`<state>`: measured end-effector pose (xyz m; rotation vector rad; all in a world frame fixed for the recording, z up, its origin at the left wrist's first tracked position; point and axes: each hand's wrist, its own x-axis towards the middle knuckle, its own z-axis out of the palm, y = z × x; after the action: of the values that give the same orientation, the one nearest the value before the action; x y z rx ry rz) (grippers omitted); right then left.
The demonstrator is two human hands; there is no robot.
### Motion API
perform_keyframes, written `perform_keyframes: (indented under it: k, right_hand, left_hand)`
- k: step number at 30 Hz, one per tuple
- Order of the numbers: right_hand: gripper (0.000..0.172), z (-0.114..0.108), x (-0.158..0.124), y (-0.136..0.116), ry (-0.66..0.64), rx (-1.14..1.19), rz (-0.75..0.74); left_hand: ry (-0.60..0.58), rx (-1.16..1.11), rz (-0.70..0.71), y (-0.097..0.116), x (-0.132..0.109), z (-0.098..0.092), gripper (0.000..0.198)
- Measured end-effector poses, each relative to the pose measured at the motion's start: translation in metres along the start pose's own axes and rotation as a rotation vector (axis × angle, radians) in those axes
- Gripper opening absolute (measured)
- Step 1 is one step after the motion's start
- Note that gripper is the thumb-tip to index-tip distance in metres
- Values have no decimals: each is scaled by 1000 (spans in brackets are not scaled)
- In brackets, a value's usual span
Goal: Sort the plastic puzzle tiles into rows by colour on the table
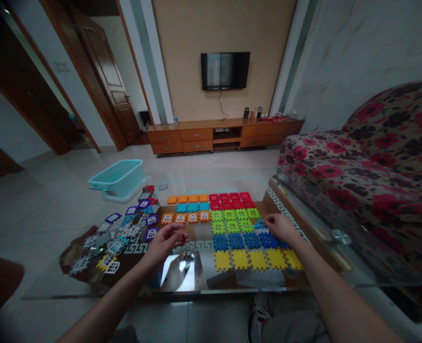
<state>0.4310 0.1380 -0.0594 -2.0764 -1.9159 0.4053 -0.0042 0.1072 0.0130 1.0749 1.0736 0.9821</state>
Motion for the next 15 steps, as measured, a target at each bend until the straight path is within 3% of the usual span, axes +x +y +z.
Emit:
perform_keyframes:
  k: [15]
  right_hand:
    - [34,-5,-3,2,-57,14,-7]
  left_hand:
    - [-36,8,-4,-2,0,-1,31]
